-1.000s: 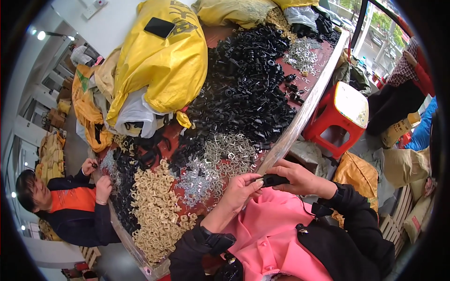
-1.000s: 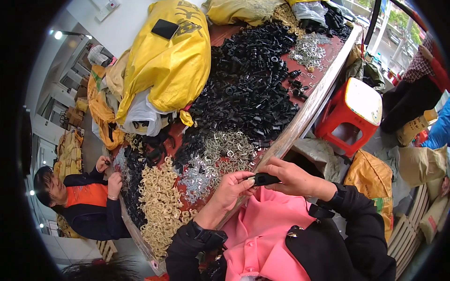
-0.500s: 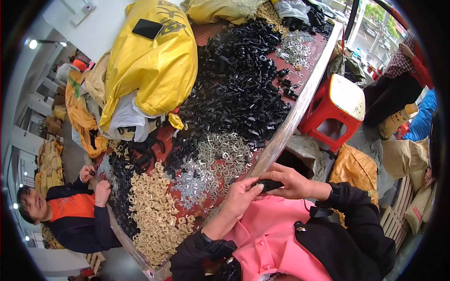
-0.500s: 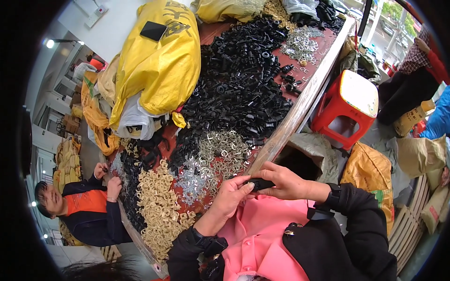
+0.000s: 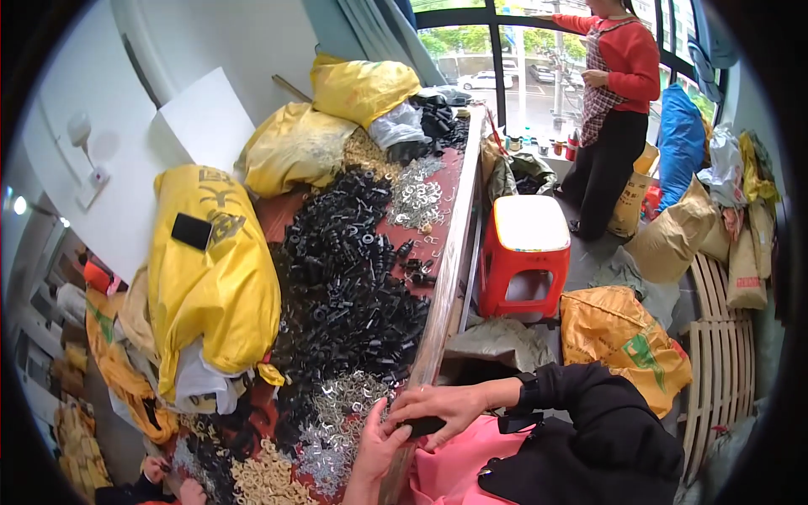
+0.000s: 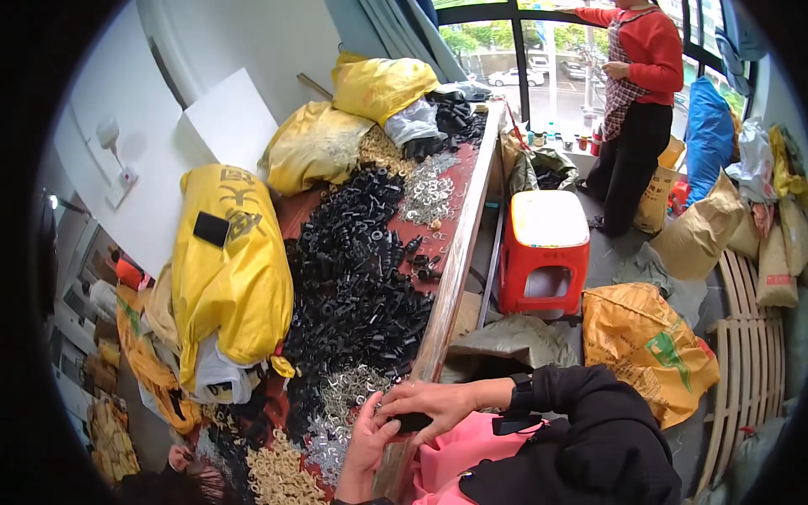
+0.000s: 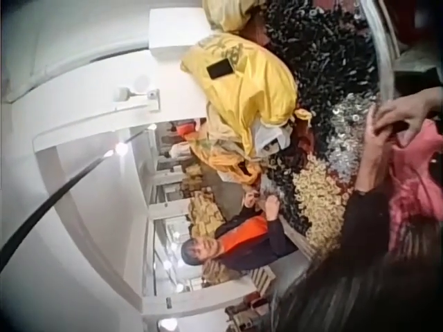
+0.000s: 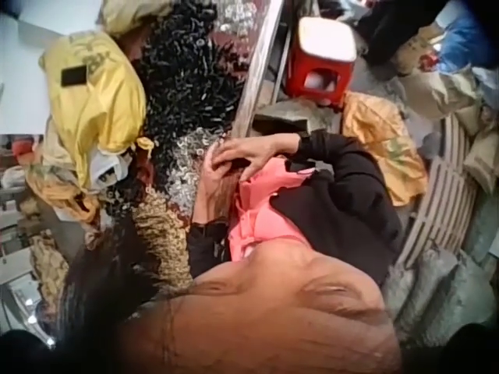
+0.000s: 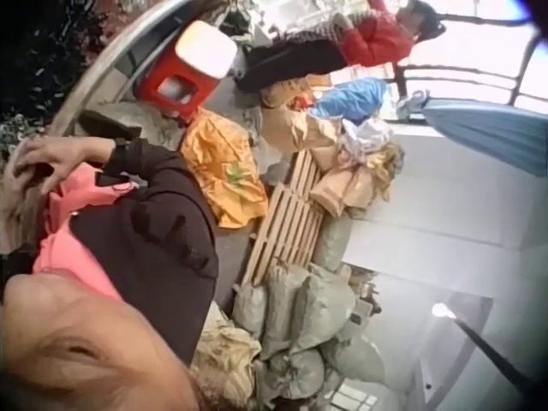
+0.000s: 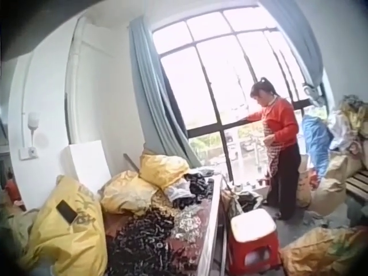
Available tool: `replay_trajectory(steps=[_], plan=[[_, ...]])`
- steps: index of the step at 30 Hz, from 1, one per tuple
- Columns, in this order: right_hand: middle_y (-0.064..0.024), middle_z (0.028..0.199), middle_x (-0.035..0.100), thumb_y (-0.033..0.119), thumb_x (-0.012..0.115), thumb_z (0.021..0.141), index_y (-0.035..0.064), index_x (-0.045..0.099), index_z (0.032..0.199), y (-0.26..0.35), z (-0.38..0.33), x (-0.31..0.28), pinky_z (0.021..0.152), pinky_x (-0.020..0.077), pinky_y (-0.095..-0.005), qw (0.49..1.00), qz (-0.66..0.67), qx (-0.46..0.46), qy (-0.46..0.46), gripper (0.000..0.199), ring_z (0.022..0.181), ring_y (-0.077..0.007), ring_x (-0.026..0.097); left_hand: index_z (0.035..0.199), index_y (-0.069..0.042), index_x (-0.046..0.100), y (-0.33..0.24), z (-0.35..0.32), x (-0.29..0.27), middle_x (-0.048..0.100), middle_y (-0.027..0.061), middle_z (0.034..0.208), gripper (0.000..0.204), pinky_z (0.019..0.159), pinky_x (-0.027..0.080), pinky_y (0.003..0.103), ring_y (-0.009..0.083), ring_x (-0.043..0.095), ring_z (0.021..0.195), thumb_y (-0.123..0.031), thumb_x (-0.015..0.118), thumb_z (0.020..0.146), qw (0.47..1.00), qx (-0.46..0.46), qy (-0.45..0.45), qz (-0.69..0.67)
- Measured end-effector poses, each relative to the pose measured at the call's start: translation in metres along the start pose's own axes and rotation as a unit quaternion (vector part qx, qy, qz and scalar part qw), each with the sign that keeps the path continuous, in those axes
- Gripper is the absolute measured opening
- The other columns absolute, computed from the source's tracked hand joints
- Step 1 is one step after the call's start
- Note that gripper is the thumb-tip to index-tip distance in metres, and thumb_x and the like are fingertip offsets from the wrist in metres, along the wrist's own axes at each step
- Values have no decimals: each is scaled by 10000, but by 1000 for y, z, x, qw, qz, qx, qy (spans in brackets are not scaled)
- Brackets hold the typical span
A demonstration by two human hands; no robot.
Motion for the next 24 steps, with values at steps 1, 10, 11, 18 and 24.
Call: replay_trajectory(steps=[1,10,11,18,24], plan=[[-166,1049,425,358,580,725,29,377,1176,7,2,0,860,304,-405,999,35,-33,15,594,990,-331,409,1254,13,170,-2,-1,5,497,142,1037,607,742,472,296,192,526,905,25,517,755,1000,-6,-3,-12],[-179,1040,442,293,630,677,3,389,1125,18,2,5,831,356,-361,997,60,-9,43,586,973,-332,430,1240,-15,213,-1,-5,16,507,133,1030,624,708,494,307,210,564,840,38,552,719,996,-11,-4,-84],[-174,1012,457,281,627,677,0,408,1098,20,3,-1,807,368,-354,998,49,-27,0,551,945,-325,446,1240,-15,213,1,-5,15,507,133,1030,624,708,494,307,210,564,840,38,552,719,997,-11,-2,-82],[-131,837,524,230,608,681,5,501,941,37,-11,-61,676,407,-333,971,-65,-46,-227,360,774,-283,514,1150,-29,350,5,-9,19,511,118,989,434,675,499,280,203,558,842,-42,536,758,994,-41,2,-102],[-118,780,543,172,596,685,-9,531,881,46,-20,-61,629,416,-321,965,-88,-74,-235,275,718,-266,524,1149,-113,414,11,-26,24,581,86,857,384,608,490,233,142,582,691,-192,535,793,988,-80,-97,-94]])
Point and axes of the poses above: each hand's wrist, its own z-axis towards the middle knuckle, its own x-axis out of the palm, y = z × x, the point moved 6 cm from there along z, towards the middle knuckle
